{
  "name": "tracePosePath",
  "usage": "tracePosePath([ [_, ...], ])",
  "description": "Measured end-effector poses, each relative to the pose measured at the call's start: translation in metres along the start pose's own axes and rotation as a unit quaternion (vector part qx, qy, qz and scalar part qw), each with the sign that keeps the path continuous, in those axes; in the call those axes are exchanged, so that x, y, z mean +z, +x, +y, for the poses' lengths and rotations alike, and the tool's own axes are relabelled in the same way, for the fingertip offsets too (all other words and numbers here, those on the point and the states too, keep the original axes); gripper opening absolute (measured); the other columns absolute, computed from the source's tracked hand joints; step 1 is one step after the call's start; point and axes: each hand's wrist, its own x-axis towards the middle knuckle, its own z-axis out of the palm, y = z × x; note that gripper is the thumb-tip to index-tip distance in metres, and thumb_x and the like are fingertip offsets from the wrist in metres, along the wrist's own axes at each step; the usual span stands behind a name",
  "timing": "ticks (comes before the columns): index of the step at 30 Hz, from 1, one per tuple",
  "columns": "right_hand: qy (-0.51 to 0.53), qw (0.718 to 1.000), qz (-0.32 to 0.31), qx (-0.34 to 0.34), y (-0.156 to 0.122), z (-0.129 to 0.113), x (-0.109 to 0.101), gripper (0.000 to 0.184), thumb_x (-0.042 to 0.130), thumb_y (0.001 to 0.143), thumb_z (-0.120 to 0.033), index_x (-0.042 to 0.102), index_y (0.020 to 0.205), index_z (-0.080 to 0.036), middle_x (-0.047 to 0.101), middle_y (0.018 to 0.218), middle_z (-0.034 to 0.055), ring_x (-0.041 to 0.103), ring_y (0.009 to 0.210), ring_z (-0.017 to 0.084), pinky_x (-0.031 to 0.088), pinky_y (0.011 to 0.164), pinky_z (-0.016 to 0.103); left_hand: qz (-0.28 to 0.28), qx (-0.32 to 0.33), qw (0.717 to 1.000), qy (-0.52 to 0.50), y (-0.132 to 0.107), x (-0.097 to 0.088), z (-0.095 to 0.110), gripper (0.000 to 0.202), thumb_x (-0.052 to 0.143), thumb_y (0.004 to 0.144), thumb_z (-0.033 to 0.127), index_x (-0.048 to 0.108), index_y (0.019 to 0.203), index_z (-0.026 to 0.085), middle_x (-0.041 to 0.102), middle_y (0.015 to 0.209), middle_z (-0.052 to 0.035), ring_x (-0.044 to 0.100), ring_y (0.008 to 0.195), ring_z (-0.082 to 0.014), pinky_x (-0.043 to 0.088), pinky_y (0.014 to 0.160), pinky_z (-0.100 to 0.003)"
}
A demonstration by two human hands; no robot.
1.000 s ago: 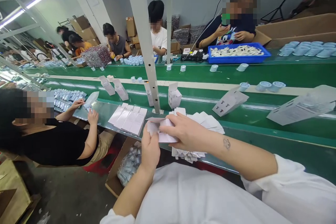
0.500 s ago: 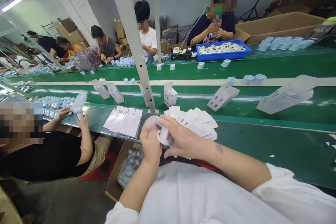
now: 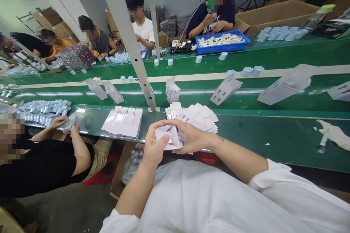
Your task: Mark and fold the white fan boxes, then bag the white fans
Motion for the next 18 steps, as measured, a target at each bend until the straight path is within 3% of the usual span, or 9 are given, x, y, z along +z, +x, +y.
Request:
tracePosePath([
  [7,0.019,0.999,-0.036,-0.006,0.007,0.003,0.000,0.088,0.079,0.066,-0.028,0.035,0.142,-0.025,0.054,0.133,0.0109,0.058,0.114,0.024,0.047,0.094,0.035,0.023,0.067,0.993,0.098,-0.006,-0.010,-0.004,0.031,0.071,0.079,0.028,0.057,0.106,0.023,0.056,0.128,-0.0067,0.053,0.120,-0.0247,0.042,0.103,-0.040],
  [11,0.021,0.998,-0.060,-0.020,0.014,0.000,0.002,0.084,0.077,0.068,-0.023,0.035,0.141,-0.025,0.053,0.135,0.0104,0.056,0.117,0.023,0.047,0.095,0.035,0.025,0.031,0.998,0.054,-0.009,-0.015,-0.002,0.035,0.070,0.079,0.028,0.056,0.110,0.025,0.057,0.127,-0.0057,0.056,0.117,-0.0239,0.045,0.100,-0.040],
  [15,0.021,0.997,-0.066,-0.027,0.024,0.005,0.008,0.086,0.078,0.066,-0.028,0.034,0.140,-0.023,0.052,0.133,0.0125,0.056,0.116,0.023,0.048,0.093,0.035,0.050,-0.001,0.999,-0.022,-0.006,-0.022,0.001,0.039,0.064,0.082,0.045,0.056,0.114,0.025,0.058,0.127,-0.0076,0.056,0.117,-0.0254,0.046,0.100,-0.041],
  [18,-0.016,0.994,-0.054,-0.097,0.029,0.012,0.019,0.082,0.074,0.073,-0.025,0.029,0.142,-0.025,0.053,0.132,0.0124,0.054,0.121,0.024,0.045,0.098,0.039,0.086,0.017,0.996,-0.016,-0.003,-0.034,-0.005,0.052,0.058,0.083,0.058,0.052,0.126,0.029,0.049,0.142,-0.0073,0.046,0.131,-0.0258,0.040,0.106,-0.039],
])
